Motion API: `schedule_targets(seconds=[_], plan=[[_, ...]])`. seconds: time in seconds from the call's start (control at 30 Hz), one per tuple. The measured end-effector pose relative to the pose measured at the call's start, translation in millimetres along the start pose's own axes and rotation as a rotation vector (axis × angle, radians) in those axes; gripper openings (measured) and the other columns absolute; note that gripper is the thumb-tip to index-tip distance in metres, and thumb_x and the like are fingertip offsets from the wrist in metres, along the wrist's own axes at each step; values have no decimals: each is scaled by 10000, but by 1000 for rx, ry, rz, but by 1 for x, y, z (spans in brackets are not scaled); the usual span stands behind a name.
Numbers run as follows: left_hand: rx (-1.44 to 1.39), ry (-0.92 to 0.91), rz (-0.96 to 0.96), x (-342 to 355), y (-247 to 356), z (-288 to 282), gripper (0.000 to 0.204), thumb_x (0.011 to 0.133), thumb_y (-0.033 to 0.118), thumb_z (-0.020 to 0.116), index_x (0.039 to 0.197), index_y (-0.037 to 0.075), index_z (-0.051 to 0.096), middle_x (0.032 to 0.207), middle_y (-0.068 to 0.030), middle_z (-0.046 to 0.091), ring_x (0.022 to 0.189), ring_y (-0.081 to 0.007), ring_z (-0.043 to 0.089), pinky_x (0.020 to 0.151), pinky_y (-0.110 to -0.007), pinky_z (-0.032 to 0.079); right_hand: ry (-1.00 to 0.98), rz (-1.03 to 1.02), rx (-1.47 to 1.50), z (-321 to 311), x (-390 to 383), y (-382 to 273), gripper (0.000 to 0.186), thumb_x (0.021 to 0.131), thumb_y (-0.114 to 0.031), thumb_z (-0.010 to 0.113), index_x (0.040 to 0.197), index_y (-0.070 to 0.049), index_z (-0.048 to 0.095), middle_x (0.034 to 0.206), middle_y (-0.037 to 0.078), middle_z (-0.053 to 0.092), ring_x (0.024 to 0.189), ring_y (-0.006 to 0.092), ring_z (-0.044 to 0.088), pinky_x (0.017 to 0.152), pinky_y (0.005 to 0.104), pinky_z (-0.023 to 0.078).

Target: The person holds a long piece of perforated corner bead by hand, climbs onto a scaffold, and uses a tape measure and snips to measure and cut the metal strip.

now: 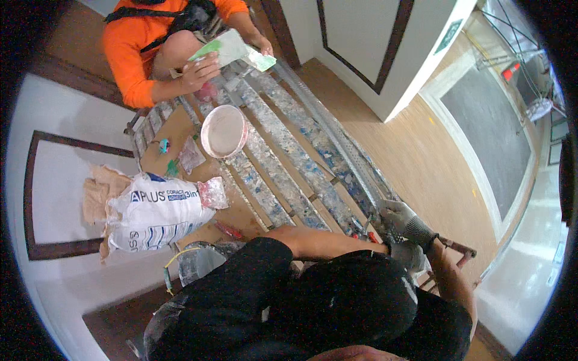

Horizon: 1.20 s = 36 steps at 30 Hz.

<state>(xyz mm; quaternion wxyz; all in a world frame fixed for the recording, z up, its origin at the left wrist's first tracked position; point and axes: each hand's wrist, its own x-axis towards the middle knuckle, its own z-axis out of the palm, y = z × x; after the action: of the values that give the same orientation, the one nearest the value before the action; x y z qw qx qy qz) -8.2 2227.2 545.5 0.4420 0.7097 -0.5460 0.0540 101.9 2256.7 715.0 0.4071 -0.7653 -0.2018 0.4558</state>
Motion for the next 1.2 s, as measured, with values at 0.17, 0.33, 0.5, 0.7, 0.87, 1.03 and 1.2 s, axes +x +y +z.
schedule_targets(seconds=[0.17, 0.33, 0.5, 0.7, 0.87, 1.03, 1.2], plan=[[133, 98, -26, 3, 31, -62, 163, 777, 215, 648, 657, 104, 643, 632, -118, 594, 549, -316, 559, 530, -455, 431, -3, 12, 143, -7, 5, 17, 304, 1045, -225, 541, 1217, -7, 666, 918, 24, 654, 809, 103, 589, 747, 283, 507], [-325, -244, -762, 20, 46, -100, 231, 755, 152, 659, 890, -35, 658, 757, -185, 643, 708, -394, 652, 715, -531, 529, 3, -37, 142, -20, 14, 35, 279, 1044, -231, 545, 1127, 8, 661, 872, 1, 634, 782, 89, 579, 699, 282, 504], [190, -290, -270, 4, 45, -126, 356, 806, 162, 636, 1085, -59, 611, 1090, -272, 623, 1033, -401, 646, 980, -455, 526, -7, -153, 185, -25, 29, 51, 275, 1046, -244, 546, 1026, 13, 642, 847, 6, 625, 763, 97, 584, 695, 288, 506], [433, -246, -12, 24, 55, -142, 266, 782, 236, 654, 943, 28, 694, 1066, -141, 681, 1101, -312, 626, 1060, -489, 453, -19, -125, 226, -29, 41, 61, 304, 1057, -279, 540, 956, -9, 639, 830, 3, 628, 727, 106, 592, 691, 289, 513], [225, 42, -98, 24, 56, -203, 183, 849, 272, 685, 893, 95, 695, 995, -80, 695, 1032, -292, 659, 929, -457, 514, 65, -37, 174, -27, 38, 59, 321, 1042, -290, 578, 1164, -10, 678, 868, 1, 647, 742, 95, 597, 703, 288, 524], [119, 420, -465, -11, 33, -258, 127, 903, 194, 718, 955, 79, 714, 1064, -97, 715, 986, -279, 691, 873, -402, 554, 192, -157, 459, -17, 26, 54, 320, 1037, -283, 574, 1175, -6, 655, 805, -18, 622, 703, 88, 581, 656, 285, 504], [-248, 909, -921, -37, 15, -276, 211, 995, 220, 660, 1125, 62, 710, 1127, -62, 716, 1005, -160, 667, 879, -335, 548, 157, -93, 181, -22, 17, 48, 307, 1054, -314, 535, 1053, -21, 627, 760, 5, 605, 647, 91, 561, 589, 295, 481]])
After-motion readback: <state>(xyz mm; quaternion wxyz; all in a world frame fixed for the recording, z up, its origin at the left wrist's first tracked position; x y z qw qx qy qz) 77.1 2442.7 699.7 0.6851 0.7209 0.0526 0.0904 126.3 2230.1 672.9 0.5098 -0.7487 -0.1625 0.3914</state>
